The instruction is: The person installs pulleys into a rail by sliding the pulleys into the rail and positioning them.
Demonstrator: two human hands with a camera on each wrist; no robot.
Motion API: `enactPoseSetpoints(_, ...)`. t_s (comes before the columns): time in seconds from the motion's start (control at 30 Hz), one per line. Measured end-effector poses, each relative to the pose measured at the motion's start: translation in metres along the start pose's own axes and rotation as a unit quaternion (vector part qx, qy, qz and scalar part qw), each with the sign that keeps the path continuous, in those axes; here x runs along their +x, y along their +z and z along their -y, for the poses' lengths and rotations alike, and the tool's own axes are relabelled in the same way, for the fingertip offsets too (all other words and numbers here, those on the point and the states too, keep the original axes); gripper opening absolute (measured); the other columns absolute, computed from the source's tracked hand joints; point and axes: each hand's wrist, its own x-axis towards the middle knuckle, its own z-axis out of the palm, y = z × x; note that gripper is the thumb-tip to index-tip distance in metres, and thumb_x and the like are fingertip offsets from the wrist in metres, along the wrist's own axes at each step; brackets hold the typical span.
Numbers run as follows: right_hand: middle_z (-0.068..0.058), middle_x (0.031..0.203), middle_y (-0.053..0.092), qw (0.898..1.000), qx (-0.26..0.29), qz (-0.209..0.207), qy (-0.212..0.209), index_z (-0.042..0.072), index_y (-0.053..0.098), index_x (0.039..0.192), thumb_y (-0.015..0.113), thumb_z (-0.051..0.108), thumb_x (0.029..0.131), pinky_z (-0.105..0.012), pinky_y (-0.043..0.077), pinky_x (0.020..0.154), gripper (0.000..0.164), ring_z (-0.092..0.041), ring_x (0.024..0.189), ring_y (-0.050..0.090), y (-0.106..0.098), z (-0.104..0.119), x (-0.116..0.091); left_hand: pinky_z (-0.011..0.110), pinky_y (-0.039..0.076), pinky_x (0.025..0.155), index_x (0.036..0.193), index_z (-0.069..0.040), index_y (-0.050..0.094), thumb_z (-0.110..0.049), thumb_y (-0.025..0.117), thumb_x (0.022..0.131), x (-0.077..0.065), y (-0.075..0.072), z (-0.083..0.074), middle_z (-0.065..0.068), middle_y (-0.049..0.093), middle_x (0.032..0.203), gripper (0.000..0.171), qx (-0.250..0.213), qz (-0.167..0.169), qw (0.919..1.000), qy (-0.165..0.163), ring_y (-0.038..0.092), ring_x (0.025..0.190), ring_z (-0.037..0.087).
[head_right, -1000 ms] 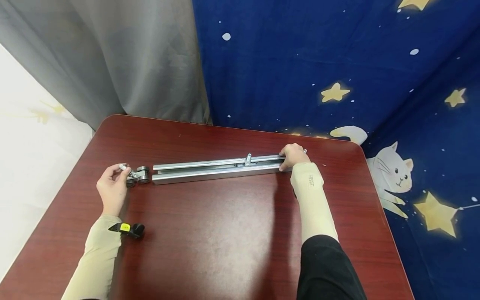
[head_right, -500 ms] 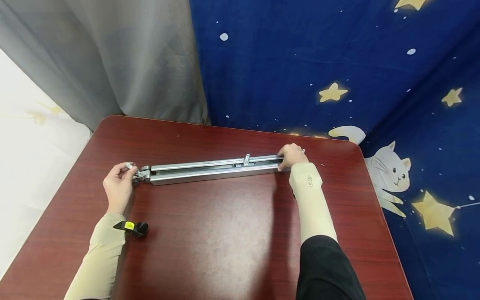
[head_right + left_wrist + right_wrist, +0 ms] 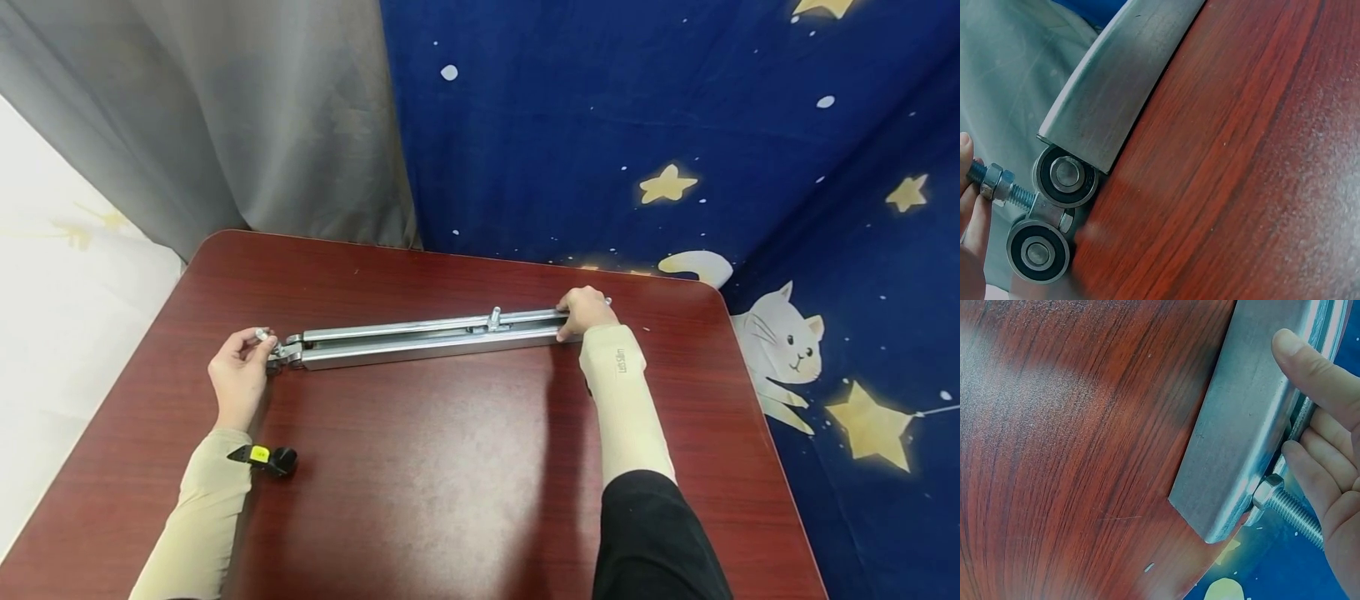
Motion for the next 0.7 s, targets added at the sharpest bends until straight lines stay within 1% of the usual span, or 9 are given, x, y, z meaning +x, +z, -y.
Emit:
enactPoseSetpoints(0.17, -0.015, 0.117, 0.060, 1.000, -0.001, 0.000, 0.004, 0.003, 0.064, 0.113, 0.083, 0.020, 0.060, -0.054, 0.036, 0.094, 0.059, -0.035, 0.114, 0.048, -0.001, 0.001, -0.002, 0.006, 0.045, 0.069, 0.096, 0.007, 0.064, -0.003, 0.064, 0.082, -0.002, 0.001, -0.001, 0.013, 0.063, 0.088, 0.017, 0.014, -0.002, 0.9999, 0.005, 0.056, 0.074, -0.011)
enactPoseSetpoints(0.33, -0.015, 0.117, 0.060, 1.000, -0.003, -0.002, 0.004, 0.003, 0.063, 0.113, 0.083, 0.020, 0.061, -0.054, 0.035, 0.095, 0.058, -0.036, 0.114, 0.048, -0.001, 0.001, -0.002, 0.006, 0.045, 0.069, 0.098, 0.007, 0.063, -0.003, 0.063, 0.083, -0.003, 0.004, 0.000, 0.017, 0.063, 0.090, 0.018, 0.013, 0.008, 0.9999, 0.004, 0.055, 0.074, -0.012)
enactPoseSetpoints(0.4, -0.015, 0.117, 0.060, 1.000, -0.003, -0.002, 0.004, 0.003, 0.064, 0.113, 0.083, 0.021, 0.061, -0.054, 0.035, 0.095, 0.058, -0.036, 0.114, 0.048, -0.001, 0.001, -0.002, 0.006, 0.045, 0.069, 0.098, 0.008, 0.063, -0.002, 0.063, 0.083, -0.004, 0.005, -0.002, 0.019, 0.063, 0.091, 0.018, 0.004, 0.015, 0.9999, 0.007, 0.055, 0.074, -0.012)
enactPoseSetpoints(0.43, -0.015, 0.117, 0.060, 1.000, -0.003, -0.003, 0.004, 0.003, 0.064, 0.112, 0.083, 0.021, 0.060, -0.054, 0.035, 0.095, 0.058, -0.036, 0.114, 0.048, 0.000, 0.001, -0.002, 0.006, 0.044, 0.069, 0.098, 0.009, 0.063, -0.001, 0.063, 0.082, -0.004, 0.006, -0.004, 0.020, 0.063, 0.091, 0.018, 0.000, 0.018, 0.9998, 0.008, 0.055, 0.074, -0.011)
enactPoseSetpoints(0.6, -0.014, 0.116, 0.061, 1.000, 0.000, -0.005, 0.001, 0.003, 0.064, 0.112, 0.084, 0.022, 0.059, -0.053, 0.037, 0.093, 0.059, -0.035, 0.113, 0.049, 0.000, 0.000, -0.002, 0.006, 0.045, 0.068, 0.095, 0.014, 0.061, 0.005, 0.062, 0.081, -0.009, 0.009, -0.027, 0.023, 0.063, 0.089, 0.017, -0.013, 0.028, 0.9994, 0.016, 0.056, 0.073, -0.010)
enactPoseSetpoints(0.67, -0.015, 0.115, 0.061, 1.000, 0.002, -0.007, -0.003, 0.002, 0.064, 0.112, 0.084, 0.021, 0.059, -0.053, 0.038, 0.093, 0.059, -0.035, 0.113, 0.050, 0.000, 0.000, -0.001, 0.006, 0.045, 0.068, 0.095, 0.014, 0.060, 0.006, 0.061, 0.081, -0.012, 0.011, -0.036, 0.023, 0.063, 0.090, 0.017, -0.010, 0.030, 0.9993, 0.018, 0.057, 0.073, -0.009)
enactPoseSetpoints(0.7, -0.015, 0.115, 0.061, 1.000, 0.003, -0.007, -0.006, 0.002, 0.064, 0.112, 0.084, 0.021, 0.059, -0.053, 0.038, 0.093, 0.060, -0.035, 0.112, 0.050, -0.001, 0.000, -0.001, 0.007, 0.045, 0.069, 0.096, 0.015, 0.060, 0.006, 0.061, 0.081, -0.012, 0.012, -0.037, 0.024, 0.062, 0.090, 0.017, -0.010, 0.033, 0.9993, 0.017, 0.057, 0.074, -0.009)
